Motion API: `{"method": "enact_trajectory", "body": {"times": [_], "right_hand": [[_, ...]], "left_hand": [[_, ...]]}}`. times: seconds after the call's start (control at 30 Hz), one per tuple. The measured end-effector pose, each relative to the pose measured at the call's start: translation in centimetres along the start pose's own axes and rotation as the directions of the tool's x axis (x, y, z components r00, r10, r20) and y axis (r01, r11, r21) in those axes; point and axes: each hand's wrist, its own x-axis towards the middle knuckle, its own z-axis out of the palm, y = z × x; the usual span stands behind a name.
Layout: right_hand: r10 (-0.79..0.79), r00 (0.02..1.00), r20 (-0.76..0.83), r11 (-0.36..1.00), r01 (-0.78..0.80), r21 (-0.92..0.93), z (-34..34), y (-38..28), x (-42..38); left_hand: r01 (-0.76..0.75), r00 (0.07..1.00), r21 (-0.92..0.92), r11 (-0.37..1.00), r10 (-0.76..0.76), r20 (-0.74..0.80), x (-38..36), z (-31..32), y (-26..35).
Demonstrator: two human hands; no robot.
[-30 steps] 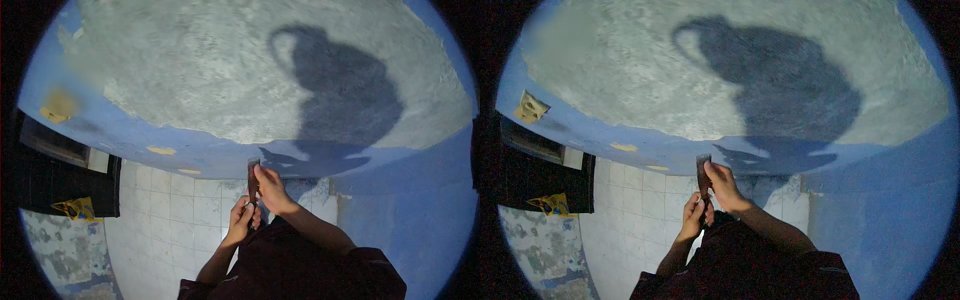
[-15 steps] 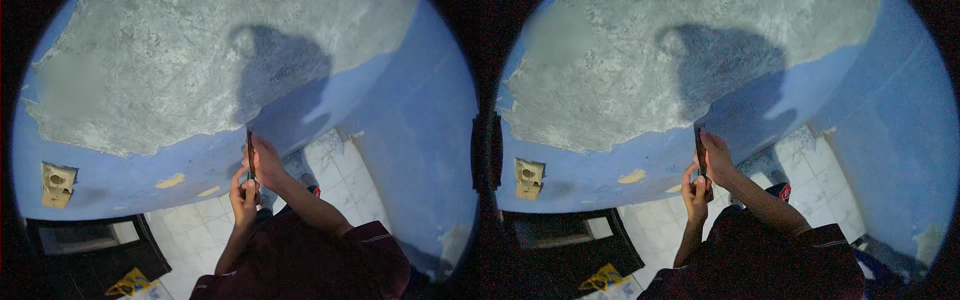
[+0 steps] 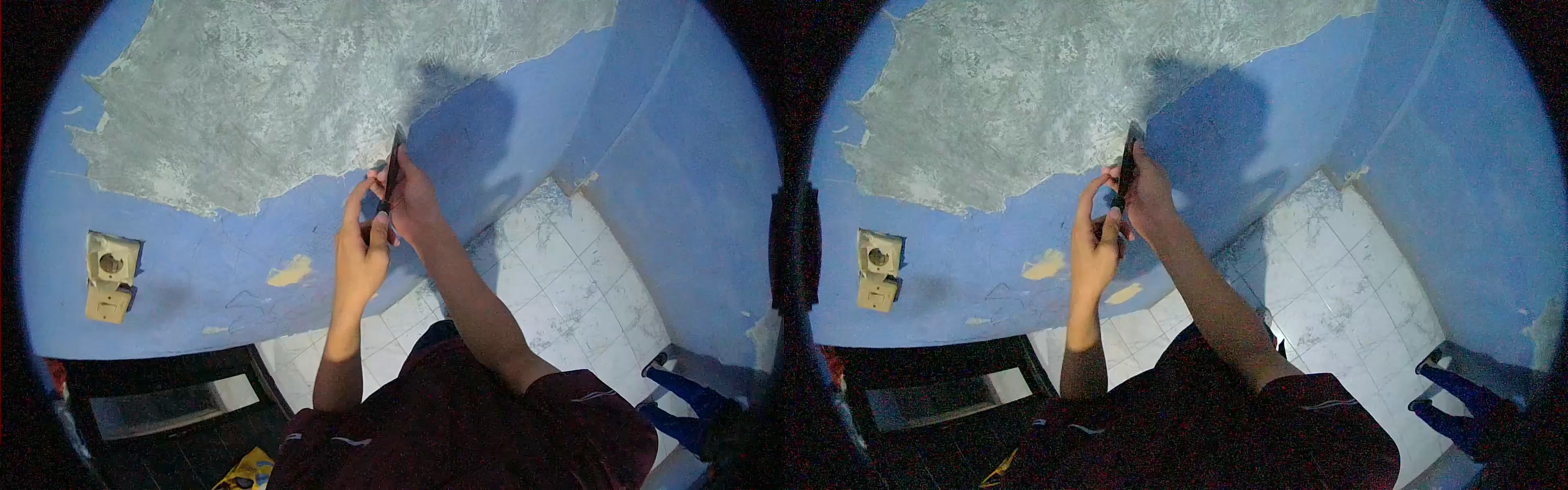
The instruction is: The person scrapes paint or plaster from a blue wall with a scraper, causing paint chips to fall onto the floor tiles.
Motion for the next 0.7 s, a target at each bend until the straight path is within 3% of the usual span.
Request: {"method": "enact_trajectory", "body": {"times": [0.1,0.17,0.2,0.27,0.5,0.7], "right_hand": [[0.018,0.998,-0.053,0.999,-0.015,0.049,-0.4,0.7,0.8],[0.029,0.995,-0.092,0.997,-0.023,0.067,-1.0,1.3,1.4],[0.032,0.997,-0.073,0.999,-0.029,0.037,-1.1,1.4,1.5],[0.038,0.999,-0.026,0.999,-0.038,-0.005,-1.4,1.8,1.7],[-0.001,0.992,-0.123,0.997,-0.008,-0.071,0.5,1.3,0.5],[-0.155,0.975,-0.16,0.982,0.134,-0.134,-0.1,2.8,2.7]], "left_hand": [[-0.069,0.998,0.179,0.981,0.07,0.005,0.2,-0.2,1.2],[-0.113,0.994,0.67,0.734,0.078,0.082,0.0,-0.3,2.1],[-0.103,0.995,0.675,0.731,0.065,0.082,-0.4,-0.1,1.8],[-0.176,0.977,0.728,0.663,0.207,0.048,-0.7,0.3,1.2],[-0.21,0.967,0.725,0.656,0.248,0.057,-0.2,0.7,1.5],[-0.305,0.945,0.733,0.608,0.29,0.152,1.1,-0.2,2.7]]}}
